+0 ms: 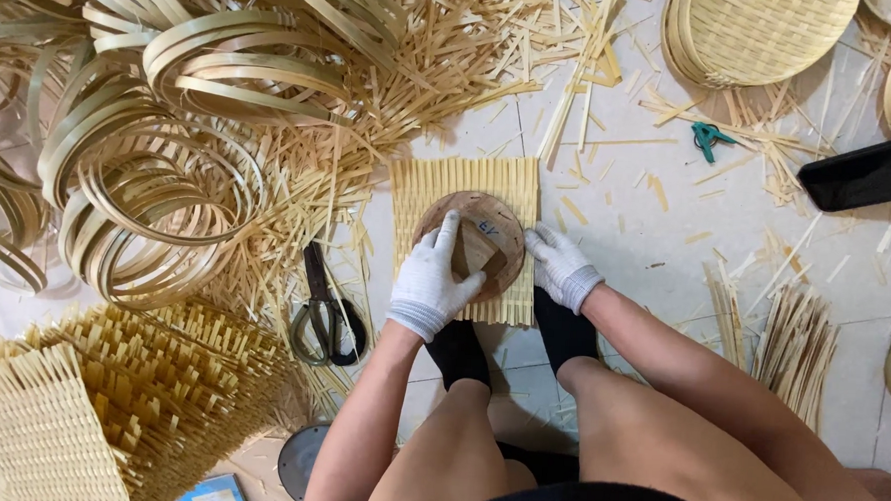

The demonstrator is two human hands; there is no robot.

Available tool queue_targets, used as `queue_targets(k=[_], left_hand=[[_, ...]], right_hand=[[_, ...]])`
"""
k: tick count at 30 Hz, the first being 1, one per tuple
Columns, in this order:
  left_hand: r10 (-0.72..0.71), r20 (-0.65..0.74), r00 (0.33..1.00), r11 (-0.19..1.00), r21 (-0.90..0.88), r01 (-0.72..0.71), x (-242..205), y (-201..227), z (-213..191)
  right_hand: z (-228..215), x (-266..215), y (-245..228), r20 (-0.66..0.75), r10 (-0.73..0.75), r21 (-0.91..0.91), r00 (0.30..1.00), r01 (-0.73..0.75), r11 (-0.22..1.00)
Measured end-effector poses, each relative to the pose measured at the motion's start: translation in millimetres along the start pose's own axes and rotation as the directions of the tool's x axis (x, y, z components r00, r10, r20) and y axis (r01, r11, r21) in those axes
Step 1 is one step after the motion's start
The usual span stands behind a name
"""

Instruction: The recorder constructs a bamboo basket by trimming strips with scissors and assembling them using wooden templates.

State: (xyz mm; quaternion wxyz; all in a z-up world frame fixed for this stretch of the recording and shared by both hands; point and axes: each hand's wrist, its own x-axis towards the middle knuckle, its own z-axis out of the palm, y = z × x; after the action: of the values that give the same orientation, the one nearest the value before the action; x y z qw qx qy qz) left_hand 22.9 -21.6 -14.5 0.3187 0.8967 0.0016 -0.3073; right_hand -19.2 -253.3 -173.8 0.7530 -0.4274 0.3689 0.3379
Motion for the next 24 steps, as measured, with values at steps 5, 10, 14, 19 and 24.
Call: queue_targets(k=[5, 10, 14, 19, 24], left_hand=[[0.025, -0.049, 0.998, 1.000, -0.003, -0.025, -1, -3, 4], [0.012, -0.022, 1.000, 1.000, -0.013, -0.012, 0, -1, 0], [0.004, -0.019, 1.000, 0.998, -0.060, -0.005, -4, -5, -8], [0.034, -0.040, 0.999, 0.986, -0.165, -0.040, -13, -16, -14], [0.103, -0.190, 0.976, 0.739, -0.643, -0.203, -42, -9, -50]], right_hand=[[-5, 8, 11, 0.008, -0.059, -0.029, 0.998, 0.059, 0.998], [-4, 7, 8, 0.014, -0.084, -0.024, 0.996, 0.084, 0.996], [19, -13, -30, 0.097, 0.114, 0.208, 0.989, -0.132, 0.969], [41, -21, -53, 0.253, 0.153, 0.066, 0.955, -0.175, 0.982], [62, -53, -83, 0.322, -0.143, -0.263, 0.936, 0.233, 0.936]])
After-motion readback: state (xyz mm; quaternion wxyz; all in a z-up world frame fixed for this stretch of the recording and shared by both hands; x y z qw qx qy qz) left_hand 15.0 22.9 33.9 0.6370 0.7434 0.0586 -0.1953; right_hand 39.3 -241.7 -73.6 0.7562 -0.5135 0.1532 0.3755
